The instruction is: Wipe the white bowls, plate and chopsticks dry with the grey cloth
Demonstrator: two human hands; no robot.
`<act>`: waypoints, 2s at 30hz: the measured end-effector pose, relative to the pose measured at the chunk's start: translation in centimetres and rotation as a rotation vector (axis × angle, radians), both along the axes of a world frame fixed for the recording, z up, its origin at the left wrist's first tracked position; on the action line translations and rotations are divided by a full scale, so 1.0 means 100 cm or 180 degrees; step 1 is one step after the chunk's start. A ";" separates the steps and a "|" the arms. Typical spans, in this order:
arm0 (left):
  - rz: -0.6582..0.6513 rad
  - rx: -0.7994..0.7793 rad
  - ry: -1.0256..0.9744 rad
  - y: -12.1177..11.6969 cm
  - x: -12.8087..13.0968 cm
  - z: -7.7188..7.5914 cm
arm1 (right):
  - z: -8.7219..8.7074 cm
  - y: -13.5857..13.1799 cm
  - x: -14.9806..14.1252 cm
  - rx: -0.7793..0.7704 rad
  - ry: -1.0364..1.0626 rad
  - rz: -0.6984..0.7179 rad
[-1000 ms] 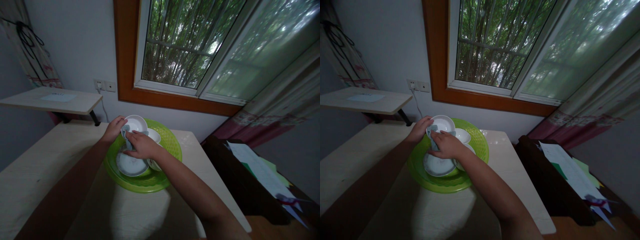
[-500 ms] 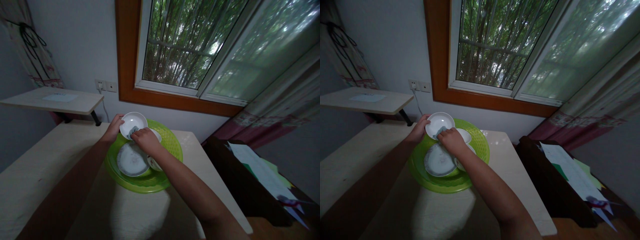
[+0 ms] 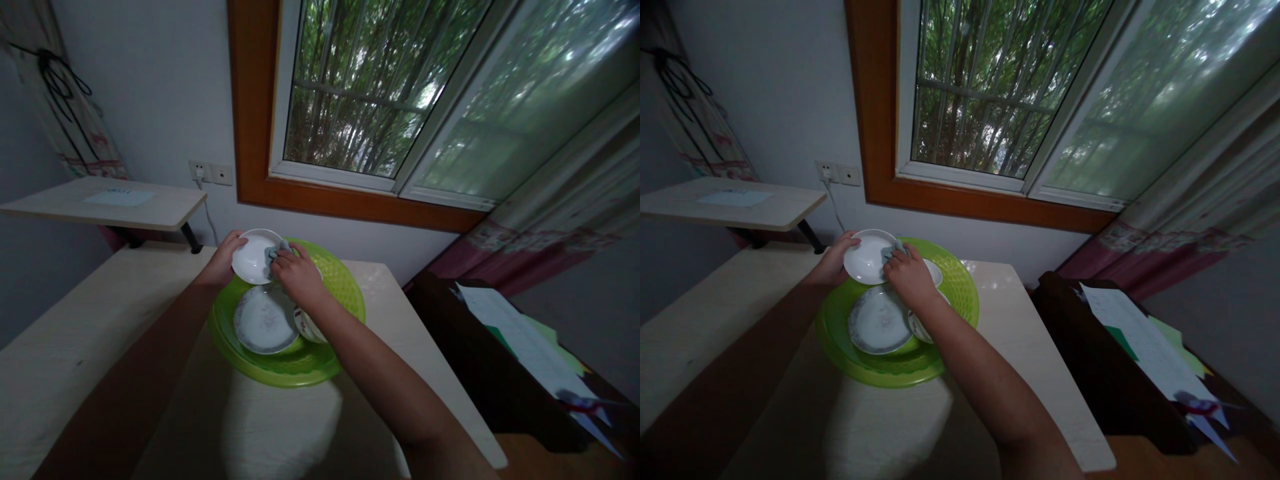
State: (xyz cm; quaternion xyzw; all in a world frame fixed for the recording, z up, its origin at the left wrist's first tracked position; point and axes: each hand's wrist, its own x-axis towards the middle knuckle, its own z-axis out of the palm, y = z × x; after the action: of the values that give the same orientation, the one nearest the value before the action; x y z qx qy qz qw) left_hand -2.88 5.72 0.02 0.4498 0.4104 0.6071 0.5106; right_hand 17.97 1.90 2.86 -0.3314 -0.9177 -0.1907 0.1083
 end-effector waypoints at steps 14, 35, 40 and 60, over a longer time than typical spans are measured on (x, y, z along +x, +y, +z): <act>0.0146 0.0118 0.0321 0.002 0.008 -0.004 | -0.020 -0.010 -0.015 -0.0577 0.0055 0.0606; 0.0137 0.0177 0.0698 -0.003 0.010 -0.004 | -0.012 -0.015 -0.028 -0.0277 -0.0034 -0.0398; 0.0106 0.0235 0.1042 -0.003 0.006 -0.005 | -0.012 -0.015 -0.021 -0.0593 -0.0052 0.0083; 0.0133 0.0179 0.0902 0.001 0.008 -0.009 | -0.022 -0.013 -0.024 -0.0040 0.0147 -0.0509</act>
State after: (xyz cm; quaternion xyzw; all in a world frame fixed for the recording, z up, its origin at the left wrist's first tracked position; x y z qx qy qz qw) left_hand -2.12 5.79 -0.90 0.5364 0.4705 0.5592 0.4221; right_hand 15.55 0.56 0.64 -0.4086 -0.8867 -0.1853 0.1118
